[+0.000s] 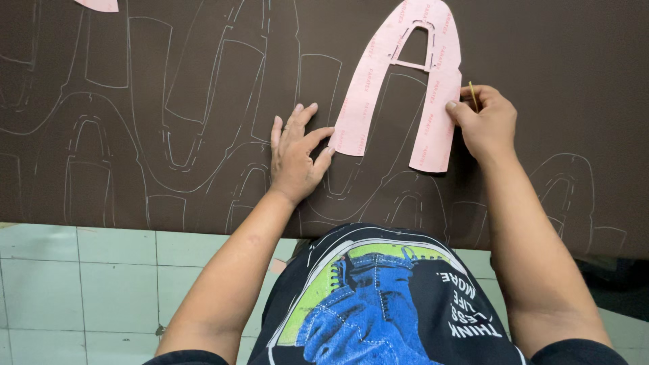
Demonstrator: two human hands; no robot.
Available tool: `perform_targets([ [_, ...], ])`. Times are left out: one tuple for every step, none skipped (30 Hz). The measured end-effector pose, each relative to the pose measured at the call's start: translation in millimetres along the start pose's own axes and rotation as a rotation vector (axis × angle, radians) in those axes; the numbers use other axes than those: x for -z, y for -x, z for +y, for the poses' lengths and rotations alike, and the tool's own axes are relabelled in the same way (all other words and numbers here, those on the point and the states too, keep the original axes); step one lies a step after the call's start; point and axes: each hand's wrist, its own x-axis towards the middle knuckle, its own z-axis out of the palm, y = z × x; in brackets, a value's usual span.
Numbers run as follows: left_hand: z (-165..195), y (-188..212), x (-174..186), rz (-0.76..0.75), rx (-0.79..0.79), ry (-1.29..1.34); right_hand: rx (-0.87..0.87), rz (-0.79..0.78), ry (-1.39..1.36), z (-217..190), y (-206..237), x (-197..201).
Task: The person places a pink shoe pattern piece on a brown sheet and traces around its edges with a pencil, then flips the pattern over and traces the other side, repeating the tracing on both sides of the pattern piece.
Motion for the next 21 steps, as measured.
perform_targets([
  [0.2,-0.4,-0.2,0.003,-0.003,0.0,-0.002,0.0,-0.009,-0.4,-0.8,0.4],
  [0.3,-0.3,-0.2,0.006,-0.004,-0.001,-0.005,-0.002,-0.019,-0.7,-1.5,0.6],
  [0.3,0.2,-0.3,0.008,-0.005,-0.002,-0.009,-0.004,-0.028,-0.6,-1.8,0.5],
  [0.2,0.5,-0.5,0.009,-0.004,-0.006,-0.017,-0.001,-0.037,-0.4,-2.2,0.2],
  [0.2,-0.1,-0.9,0.01,-0.004,-0.01,-0.025,0.002,-0.046,-0.1,-3.4,-0.2],
  [0.2,0.2,-1.2,0.011,-0.003,-0.014,-0.034,0.003,-0.055,0.6,-3.8,-0.6],
  [0.1,0.5,-1.3,0.014,-0.007,-0.014,-0.033,0.006,-0.042,1.4,-3.8,-0.8],
  [-0.2,0.5,-1.0,0.018,-0.013,-0.015,-0.032,0.01,-0.03,2.1,-4.1,-1.3],
  [-0.3,0.6,-1.0,0.021,-0.018,-0.014,-0.031,0.014,-0.018,3.1,-4.2,-1.6],
  [-0.3,0.8,-1.0,0.02,-0.018,-0.018,-0.027,0.021,-0.016,3.8,-3.9,-1.9],
  [-0.5,0.6,-0.9,0.02,-0.02,-0.022,-0.022,0.028,-0.015,4.4,-3.9,-2.5],
  [-0.8,0.6,-0.7,0.021,-0.022,-0.026,-0.017,0.036,-0.014,4.8,-3.5,-3.2],
  [-0.7,0.5,-0.9,0.018,-0.019,-0.027,-0.012,0.038,-0.037,5.0,-3.2,-3.7],
  [-0.7,0.8,-1.0,0.016,-0.017,-0.027,-0.006,0.041,-0.06,5.1,-2.4,-4.4],
  [-0.9,0.9,-1.3,0.014,-0.014,-0.028,-0.001,0.044,-0.083,5.0,-1.9,-4.7],
  [-1.1,0.9,-1.6,0.021,-0.015,-0.032,-0.001,0.058,-0.07,4.8,-0.9,-5.5],
  [-1.0,0.7,-2.5,0.027,-0.015,-0.036,-0.001,0.07,-0.057,4.7,0.2,-6.5],
  [-1.1,0.7,-3.2,0.032,-0.014,-0.041,-0.003,0.082,-0.045,4.5,1.4,-7.2],
  [-1.2,1.0,-3.9,0.03,-0.012,-0.046,0.001,0.089,-0.047,4.2,2.2,-7.4],
  [-1.5,1.1,-4.3,0.029,-0.01,-0.051,0.005,0.095,-0.05,3.9,3.0,-7.8],
  [-1.9,1.0,-4.7,0.028,-0.008,-0.058,0.009,0.102,-0.053,3.6,3.2,-8.1],
])
